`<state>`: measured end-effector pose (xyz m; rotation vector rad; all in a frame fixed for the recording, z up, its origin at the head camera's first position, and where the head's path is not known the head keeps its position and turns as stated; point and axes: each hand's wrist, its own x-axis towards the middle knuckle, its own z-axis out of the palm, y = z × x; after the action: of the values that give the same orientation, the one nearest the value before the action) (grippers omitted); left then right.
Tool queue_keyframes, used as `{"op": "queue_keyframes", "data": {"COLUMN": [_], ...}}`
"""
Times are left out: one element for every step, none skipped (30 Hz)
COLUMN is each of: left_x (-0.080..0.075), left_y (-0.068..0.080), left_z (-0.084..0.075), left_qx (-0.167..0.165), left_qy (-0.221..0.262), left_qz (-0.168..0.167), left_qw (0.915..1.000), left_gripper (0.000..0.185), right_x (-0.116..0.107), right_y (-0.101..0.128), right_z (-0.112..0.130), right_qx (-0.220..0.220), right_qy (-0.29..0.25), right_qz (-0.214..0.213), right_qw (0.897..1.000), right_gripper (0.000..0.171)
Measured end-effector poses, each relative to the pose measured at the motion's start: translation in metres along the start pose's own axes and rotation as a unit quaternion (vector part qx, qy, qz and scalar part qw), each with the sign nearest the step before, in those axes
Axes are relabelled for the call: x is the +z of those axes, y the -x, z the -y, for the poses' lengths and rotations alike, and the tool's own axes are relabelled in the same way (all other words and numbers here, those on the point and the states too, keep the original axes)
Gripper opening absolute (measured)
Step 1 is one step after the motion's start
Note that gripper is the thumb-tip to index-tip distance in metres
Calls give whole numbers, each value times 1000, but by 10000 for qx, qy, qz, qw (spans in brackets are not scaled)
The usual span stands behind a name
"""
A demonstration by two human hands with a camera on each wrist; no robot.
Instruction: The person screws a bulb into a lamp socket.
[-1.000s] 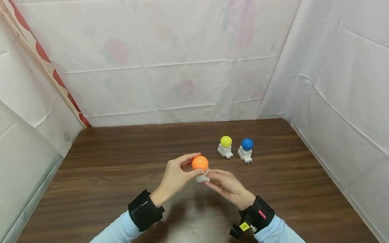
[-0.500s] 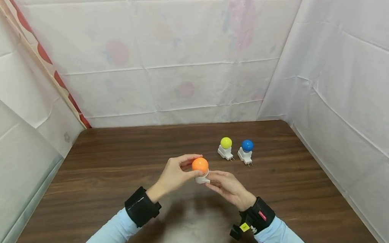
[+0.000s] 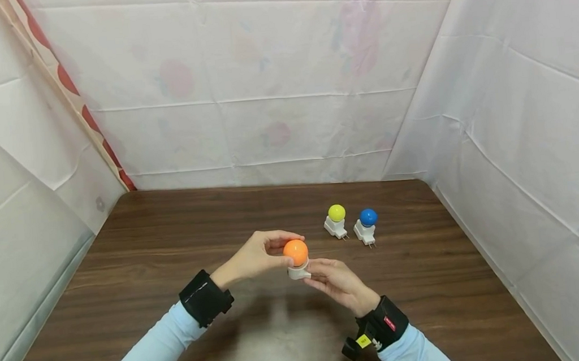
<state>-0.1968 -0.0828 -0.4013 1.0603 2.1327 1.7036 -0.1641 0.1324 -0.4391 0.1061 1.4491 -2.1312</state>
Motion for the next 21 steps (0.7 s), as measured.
{"op": "queue_keyframes", "data": {"left_x": [1, 3, 5, 7, 10, 12, 15, 18, 20, 23, 25, 26, 27, 28, 29, 29, 29, 29, 29, 28, 28], "left_y": [0, 0, 0, 1, 1, 1, 2, 2, 2, 2, 2, 2, 2, 2, 3, 3, 3, 3, 3, 3, 4], "left_z": [1, 1, 1, 0, 0, -2, -3, -4, -6, -7, -8, -8, -9, -9, -10, -10, -10, -10, -10, -10, -9], "left_qx": [15, 3, -6, 12, -5, -24, -45, -59, -64, -70, -89, -82, -69, -57, -60, -76, -97, -130, -161, -176, -189], "left_qy": [2, 1, -35, -95, -169, -252, -371, -491, -631, -745, -831, -926, -1005, -1058, -1100, -1112, -1108, -1113, -1105, -1108, -1092], "left_qz": [-65, -175, -333, -515, -728, -955, -1183, -1392, -1567, -1698, -1792, -1851, -1880, -1902, -1914, -1913, -1901, -1884, -1859, -1828, -1778], "left_qw": [10000, 9998, 9994, 9986, 9972, 9951, 9923, 9890, 9856, 9826, 9802, 9783, 9770, 9760, 9753, 9752, 9755, 9757, 9762, 9767, 9778], "left_gripper": [48, 49, 49, 50, 50, 50, 49, 49, 49, 49, 49, 49, 50, 50, 49, 49, 49, 48, 48, 47, 47], "right_x": [0, 0, 0, 0, 0, 0, 0, 0, 0, 1, 0, 0, 0, 1, 0, 0, 0, 0, 0, -1, -1], "right_y": [0, 0, 0, 0, 0, 0, 0, 0, 0, 0, 0, 0, -1, -1, -1, -1, -1, -1, -1, -1, -1], "right_z": [-1, -1, -1, -2, -2, -2, -2, -2, -2, -2, -2, -2, -2, -1, -1, -1, -2, -1, -2, -2, -2], "right_qx": [-9, -19, -33, -46, -75, -96, -130, -151, -177, -194, -209, -214, -228, -226, -230, -225, -217, -206, -194, -172, -153], "right_qy": [-22, -61, -99, -136, -156, -177, -183, -198, -205, -211, -220, -234, -234, -245, -246, -247, -232, -229, -209, -201, -186], "right_qz": [-15, -30, -51, -81, -116, -162, -194, -234, -267, -291, -308, -316, -309, -313, -307, -298, -287, -275, -254, -237, -223], "right_qw": [10000, 10000, 9999, 9999, 9998, 9997, 9996, 9994, 9993, 9992, 9991, 9990, 9990, 9990, 9990, 9990, 9991, 9991, 9993, 9994, 9995], "right_gripper": [49, 49, 49, 50, 50, 50, 50, 50, 50, 50, 50, 50, 51, 51, 51, 51, 51, 51, 51, 51, 51]}}
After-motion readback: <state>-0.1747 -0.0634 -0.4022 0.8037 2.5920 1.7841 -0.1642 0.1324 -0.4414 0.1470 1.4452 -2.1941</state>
